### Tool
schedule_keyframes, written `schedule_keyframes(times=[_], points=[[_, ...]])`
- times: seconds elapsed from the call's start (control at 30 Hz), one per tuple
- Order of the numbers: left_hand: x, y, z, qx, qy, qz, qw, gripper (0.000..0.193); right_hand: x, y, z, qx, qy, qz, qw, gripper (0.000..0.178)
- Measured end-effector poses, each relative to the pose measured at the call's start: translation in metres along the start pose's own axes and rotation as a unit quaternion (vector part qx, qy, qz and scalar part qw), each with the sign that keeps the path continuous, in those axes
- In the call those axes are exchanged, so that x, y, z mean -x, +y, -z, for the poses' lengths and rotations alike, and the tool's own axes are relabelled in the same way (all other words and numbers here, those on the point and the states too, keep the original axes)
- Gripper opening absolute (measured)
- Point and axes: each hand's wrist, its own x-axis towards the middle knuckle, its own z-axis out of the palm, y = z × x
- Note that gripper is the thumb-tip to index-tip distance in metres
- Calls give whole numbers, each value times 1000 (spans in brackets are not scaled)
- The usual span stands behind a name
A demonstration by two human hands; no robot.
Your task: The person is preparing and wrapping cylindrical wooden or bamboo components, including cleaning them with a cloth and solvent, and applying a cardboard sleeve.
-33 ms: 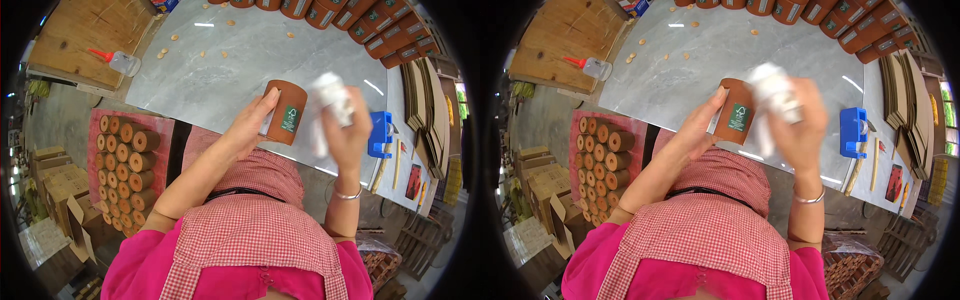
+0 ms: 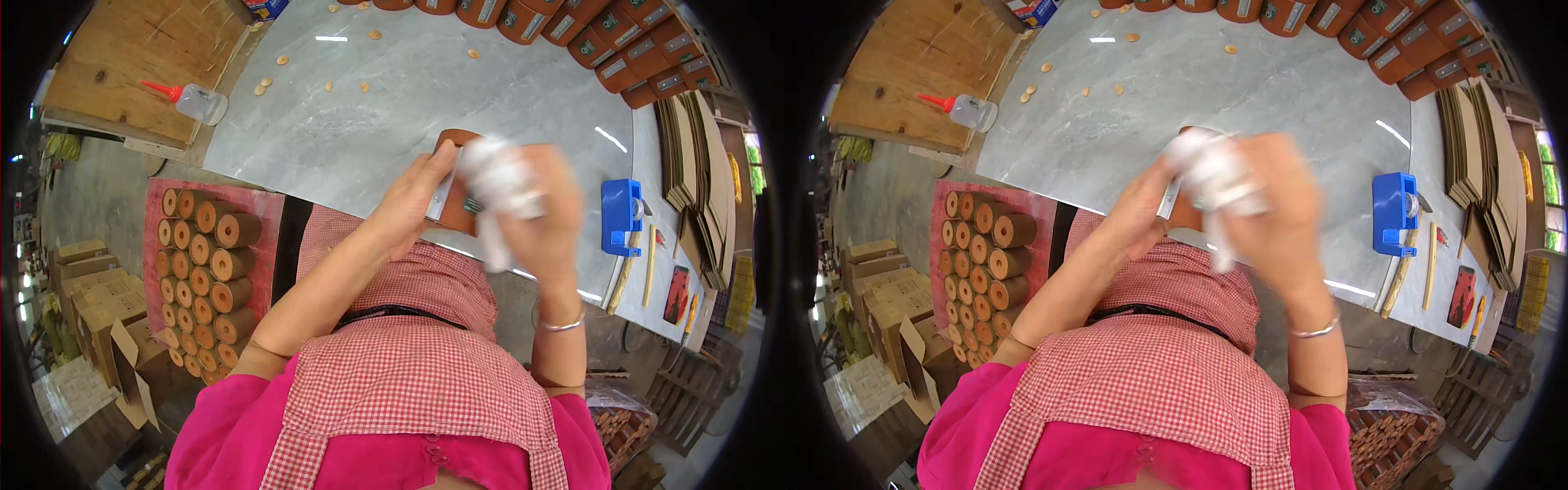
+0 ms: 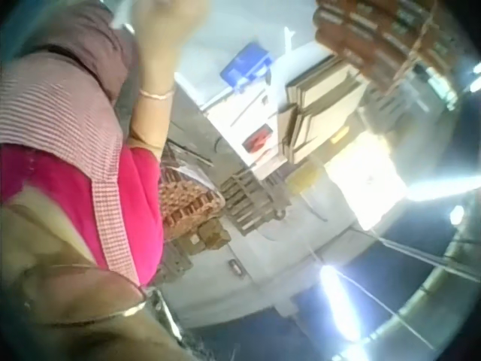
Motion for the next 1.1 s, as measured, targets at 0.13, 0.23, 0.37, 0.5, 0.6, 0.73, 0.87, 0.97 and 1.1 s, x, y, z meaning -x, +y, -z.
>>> schedule_keyframes(times=[0.13, 0.23, 0.37, 0.5, 0.6, 0.73, 0.87, 0.97, 1.1], points=[[3, -2, -6, -19, -5, -1, 1000, 69, -2, 25, -30, -3, -31, -46, 998, 35], [-3, -15, 9, 13, -32, 13, 999, 63, -12, 75, -24, 68, 4, -93, 993, 29], [-6, 6, 11, 58, -93, -7, 994, 65, -8, 94, -9, 57, 82, -173, 980, 22], [-10, 5, 15, 55, -71, -42, 995, 65, 16, 91, -5, 6, 105, -265, 958, 20], [-9, 12, 8, 28, -50, -35, 998, 68, 35, 86, -3, -31, 96, -301, 948, 20], [-27, 11, 12, -34, -40, -61, 997, 67, 55, 82, -3, -71, 95, -323, 939, 19], [-43, 24, 13, -77, -31, -96, 992, 58, 62, 77, -1, -76, 97, -320, 939, 19], [-53, 30, 17, -109, -19, -195, 975, 59, 67, 78, -2, -73, 92, -322, 939, 21], [-75, 7, 53, -268, 11, -381, 885, 67, 74, 76, -7, -66, 75, -329, 939, 23]])
